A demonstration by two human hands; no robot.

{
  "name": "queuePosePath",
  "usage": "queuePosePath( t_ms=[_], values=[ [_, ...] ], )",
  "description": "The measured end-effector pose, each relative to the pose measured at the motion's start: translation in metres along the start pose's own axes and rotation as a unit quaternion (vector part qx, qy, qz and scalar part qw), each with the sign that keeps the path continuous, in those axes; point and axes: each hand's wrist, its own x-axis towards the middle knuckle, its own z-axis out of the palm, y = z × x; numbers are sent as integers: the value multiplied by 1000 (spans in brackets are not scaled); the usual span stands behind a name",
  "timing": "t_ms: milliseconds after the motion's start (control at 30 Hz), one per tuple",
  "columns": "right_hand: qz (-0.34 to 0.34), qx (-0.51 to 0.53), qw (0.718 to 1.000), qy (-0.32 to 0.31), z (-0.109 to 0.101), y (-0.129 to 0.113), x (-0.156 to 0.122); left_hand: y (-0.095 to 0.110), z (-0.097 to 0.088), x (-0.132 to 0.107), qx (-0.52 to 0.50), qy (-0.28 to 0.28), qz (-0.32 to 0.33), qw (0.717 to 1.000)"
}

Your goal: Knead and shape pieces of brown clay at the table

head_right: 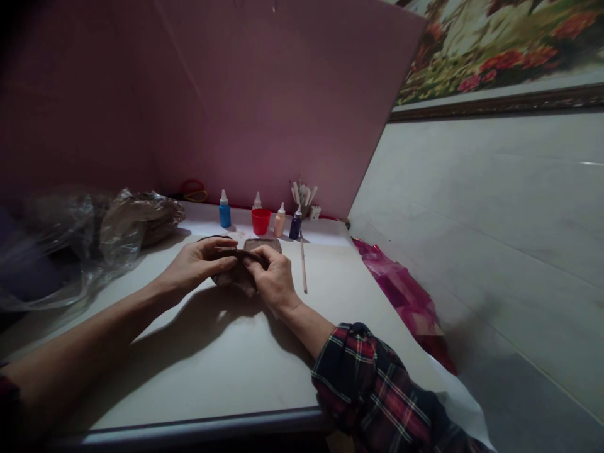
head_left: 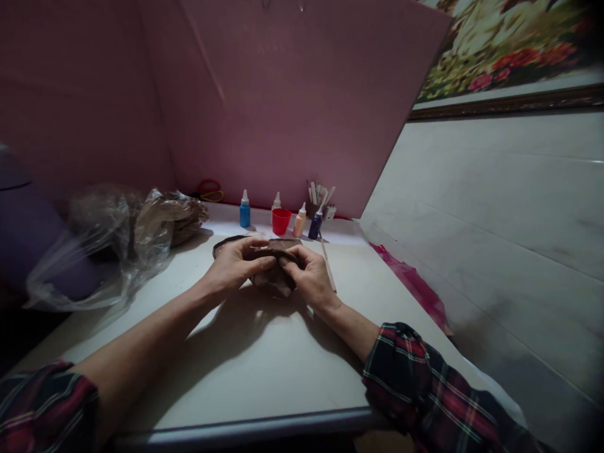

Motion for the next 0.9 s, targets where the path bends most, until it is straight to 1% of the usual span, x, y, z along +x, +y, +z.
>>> queuePosePath(
  t_ms=[100,167,200,333,433,500,567,667,833,900],
  values=[
    [-10,-2,1000,-2,0,0,1,2,-1,-1,-34,-30,-62,997],
    [-16,6,1000,-5,0,1,1,3,-2,-1,-48,-38,-84,995],
    [-16,11,1000,-8,0,2,2,4,-3,-2,-53,-33,-86,994],
    [30,35,999,-23,1,8,3,5,-3,-2,-75,-14,-69,995],
    [60,91,993,-48,2,6,3,4,-2,-1,-70,1,-59,996],
    [63,119,989,-58,2,1,3,3,-1,-1,-63,8,-51,997],
    [65,123,989,-58,2,-5,3,3,-1,-1,-56,19,-36,998],
    [66,123,989,-46,1,-11,1,4,0,-2,-46,40,-17,998],
    [54,133,989,-18,3,-8,0,8,5,-4,-48,59,-30,997],
    [52,138,989,-17,3,-7,0,8,6,-3,-46,61,-21,997]
  ],
)
